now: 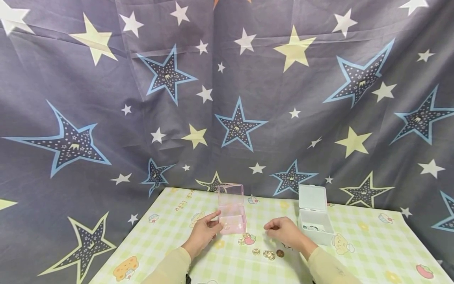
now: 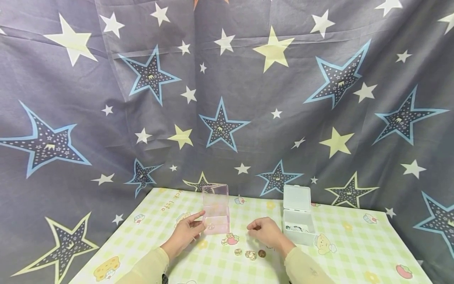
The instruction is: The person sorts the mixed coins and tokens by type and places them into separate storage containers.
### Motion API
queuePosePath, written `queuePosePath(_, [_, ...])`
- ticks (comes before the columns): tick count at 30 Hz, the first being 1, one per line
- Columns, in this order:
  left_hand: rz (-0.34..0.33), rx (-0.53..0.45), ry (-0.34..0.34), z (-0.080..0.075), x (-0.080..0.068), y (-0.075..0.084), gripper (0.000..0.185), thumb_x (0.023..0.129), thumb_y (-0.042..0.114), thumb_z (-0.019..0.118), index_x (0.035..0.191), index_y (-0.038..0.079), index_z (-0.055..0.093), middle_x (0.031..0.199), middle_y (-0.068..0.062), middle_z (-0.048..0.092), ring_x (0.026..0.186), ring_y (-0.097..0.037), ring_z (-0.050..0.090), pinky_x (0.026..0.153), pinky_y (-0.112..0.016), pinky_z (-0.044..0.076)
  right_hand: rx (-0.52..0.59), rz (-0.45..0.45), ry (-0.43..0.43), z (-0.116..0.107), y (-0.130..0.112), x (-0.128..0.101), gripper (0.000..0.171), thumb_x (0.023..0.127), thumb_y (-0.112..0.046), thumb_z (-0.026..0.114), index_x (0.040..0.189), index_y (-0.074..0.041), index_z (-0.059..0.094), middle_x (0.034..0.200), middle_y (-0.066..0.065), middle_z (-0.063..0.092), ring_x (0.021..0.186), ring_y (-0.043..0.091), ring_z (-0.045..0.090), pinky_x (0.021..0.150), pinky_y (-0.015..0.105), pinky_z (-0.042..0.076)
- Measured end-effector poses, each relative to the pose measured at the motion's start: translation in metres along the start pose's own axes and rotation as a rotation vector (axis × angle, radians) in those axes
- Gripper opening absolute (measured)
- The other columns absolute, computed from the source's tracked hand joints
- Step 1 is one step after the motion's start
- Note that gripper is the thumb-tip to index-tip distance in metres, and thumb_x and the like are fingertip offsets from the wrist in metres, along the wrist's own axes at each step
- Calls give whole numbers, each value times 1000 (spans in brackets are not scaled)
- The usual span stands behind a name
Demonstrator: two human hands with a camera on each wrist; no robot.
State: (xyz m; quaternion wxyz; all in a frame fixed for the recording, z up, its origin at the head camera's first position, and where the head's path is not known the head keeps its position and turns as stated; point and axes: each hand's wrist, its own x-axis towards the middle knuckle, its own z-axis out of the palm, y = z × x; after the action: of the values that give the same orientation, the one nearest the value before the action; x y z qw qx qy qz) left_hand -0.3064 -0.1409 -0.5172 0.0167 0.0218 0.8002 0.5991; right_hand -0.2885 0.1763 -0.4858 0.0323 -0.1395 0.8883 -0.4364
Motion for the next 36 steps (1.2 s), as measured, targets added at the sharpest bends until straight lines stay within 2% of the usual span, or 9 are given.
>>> queuePosePath(5, [-4, -1, -11, -1, -2, 2, 59, 98, 15, 76, 154, 10, 58, 131, -20, 71, 81, -15, 61, 63, -26, 55, -76, -76, -95, -12, 10, -21, 13, 94, -8, 75, 104, -2, 80, 87, 0, 75, 74, 5, 56, 68, 21, 48])
queuePosePath(9, [2, -5, -10, 0, -3, 7, 59, 99, 15, 75, 154, 9, 58, 131, -22, 70, 82, -14, 61, 63, -25, 55, -96, -108, -137, -19, 17, -37, 10, 92, -8, 78, 101, -4, 79, 82, -2, 73, 69, 0, 52, 64, 20, 45])
queuePosePath(16, [2, 3, -1, 0, -2, 7, 59, 98, 16, 76, 154, 11, 58, 131, -21, 71, 83, -16, 62, 63, -25, 55, -67, -134, -148, -23, 29, -51, 7, 90, -8, 82, 96, -6, 79, 81, -3, 72, 69, -2, 52, 63, 19, 45])
queuePosePath(23, [-10, 15, -6, 1, -2, 4, 60, 99, 18, 76, 155, 12, 57, 134, -23, 69, 72, -13, 58, 60, -26, 53, -64, -146, -121, -16, 36, -53, 14, 87, -13, 87, 97, -8, 80, 76, -6, 65, 66, -3, 49, 63, 20, 43])
queuePosePath(29, [-9, 13, -12, 2, -3, 3, 60, 100, 15, 74, 156, 10, 55, 133, -23, 70, 69, -13, 57, 58, -25, 52, -83, -112, -76, -11, 36, -52, 12, 84, -10, 88, 90, -10, 77, 73, -7, 59, 64, -2, 46, 61, 21, 39])
queuePosePath(36, [-7, 16, -5, 1, -1, 5, 59, 98, 14, 75, 155, 9, 57, 129, -21, 71, 74, -13, 60, 61, -24, 55, -57, -30, -123, -14, 25, -48, 14, 81, -5, 88, 87, -6, 75, 72, -4, 58, 64, 1, 48, 61, 20, 39])
